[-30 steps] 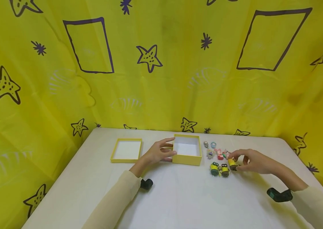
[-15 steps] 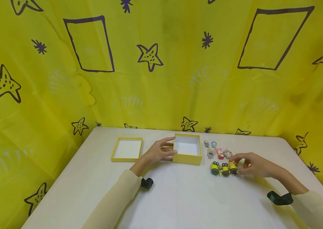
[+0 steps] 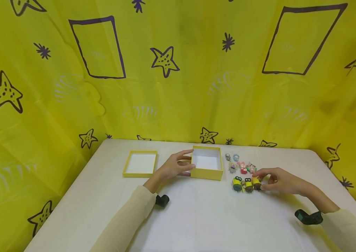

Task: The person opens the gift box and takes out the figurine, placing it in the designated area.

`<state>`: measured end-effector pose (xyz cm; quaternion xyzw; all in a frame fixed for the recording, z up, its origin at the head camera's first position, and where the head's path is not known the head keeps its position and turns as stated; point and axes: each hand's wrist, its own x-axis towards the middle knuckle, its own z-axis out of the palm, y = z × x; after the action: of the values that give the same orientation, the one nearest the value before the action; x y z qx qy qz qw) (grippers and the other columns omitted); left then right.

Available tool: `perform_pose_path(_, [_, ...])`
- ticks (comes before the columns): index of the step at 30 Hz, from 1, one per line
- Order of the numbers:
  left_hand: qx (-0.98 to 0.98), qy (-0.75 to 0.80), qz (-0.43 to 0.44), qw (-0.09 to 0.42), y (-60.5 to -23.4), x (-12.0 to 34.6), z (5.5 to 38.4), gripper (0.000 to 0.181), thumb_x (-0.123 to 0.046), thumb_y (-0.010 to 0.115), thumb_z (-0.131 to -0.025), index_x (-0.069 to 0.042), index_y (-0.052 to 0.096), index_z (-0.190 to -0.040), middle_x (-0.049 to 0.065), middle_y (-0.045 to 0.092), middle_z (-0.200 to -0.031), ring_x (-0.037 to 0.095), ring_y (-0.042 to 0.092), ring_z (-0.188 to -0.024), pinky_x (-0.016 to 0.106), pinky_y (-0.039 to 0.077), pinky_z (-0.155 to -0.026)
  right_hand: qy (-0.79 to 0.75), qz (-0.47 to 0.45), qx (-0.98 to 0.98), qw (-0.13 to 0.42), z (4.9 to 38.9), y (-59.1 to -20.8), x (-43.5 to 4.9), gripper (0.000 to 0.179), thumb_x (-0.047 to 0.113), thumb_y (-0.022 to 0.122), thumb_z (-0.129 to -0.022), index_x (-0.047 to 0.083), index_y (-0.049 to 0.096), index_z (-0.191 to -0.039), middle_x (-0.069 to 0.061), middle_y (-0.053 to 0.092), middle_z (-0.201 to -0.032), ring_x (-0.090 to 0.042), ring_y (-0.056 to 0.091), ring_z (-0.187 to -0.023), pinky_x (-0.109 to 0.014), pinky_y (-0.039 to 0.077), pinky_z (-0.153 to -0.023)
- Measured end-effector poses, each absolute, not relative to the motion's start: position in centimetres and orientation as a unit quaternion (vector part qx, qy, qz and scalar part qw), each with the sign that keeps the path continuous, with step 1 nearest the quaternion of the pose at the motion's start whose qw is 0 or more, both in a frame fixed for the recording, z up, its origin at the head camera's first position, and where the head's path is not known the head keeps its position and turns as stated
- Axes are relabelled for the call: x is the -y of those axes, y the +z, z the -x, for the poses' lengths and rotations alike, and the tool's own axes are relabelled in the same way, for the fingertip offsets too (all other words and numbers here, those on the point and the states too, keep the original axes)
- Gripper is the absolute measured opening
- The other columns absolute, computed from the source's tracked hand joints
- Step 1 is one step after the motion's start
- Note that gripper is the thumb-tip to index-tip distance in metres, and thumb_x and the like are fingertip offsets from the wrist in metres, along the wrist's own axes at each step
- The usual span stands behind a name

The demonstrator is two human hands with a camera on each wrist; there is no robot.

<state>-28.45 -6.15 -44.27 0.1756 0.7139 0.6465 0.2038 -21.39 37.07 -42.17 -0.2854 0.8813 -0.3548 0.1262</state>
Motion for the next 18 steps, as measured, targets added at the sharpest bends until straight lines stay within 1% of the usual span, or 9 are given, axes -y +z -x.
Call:
perform_pose_path(8, [-0.714, 0.646, -0.174, 0.207, -44.21, 6.21, 28.47, 0.075, -0.012, 0.078, -0.093, -0.022, 0.042, -0.159, 0.019, 0.047, -0.151, 0.028, 0.065, -0.118, 0.042, 0.063, -0.084, -0.369, 0.280, -0.876, 0.137, 21.37, -42.28, -36.98, 0.038, 0.012, 0.074, -0.095, 0.001, 0.064, -0.130, -0.013, 0.063, -0.114, -0.010, 0.052, -0.067, -0.025, 0.044, -0.056])
perform_pose_path(18, [-0.714, 0.643, -0.181, 0.209, -44.16, 6.24, 28.62, 0.075, -0.010, 0.077, -0.094, -0.019, 0.040, -0.159, 0.020, 0.047, -0.151, 0.029, 0.066, -0.118, 0.042, 0.063, -0.084, -0.380, 0.289, -0.868, 0.137, 21.39, -42.26, -37.06, 0.039, 0.008, 0.073, -0.095, -0.003, 0.061, -0.131, -0.017, 0.063, -0.116, -0.012, 0.053, -0.068, -0.024, 0.045, -0.056])
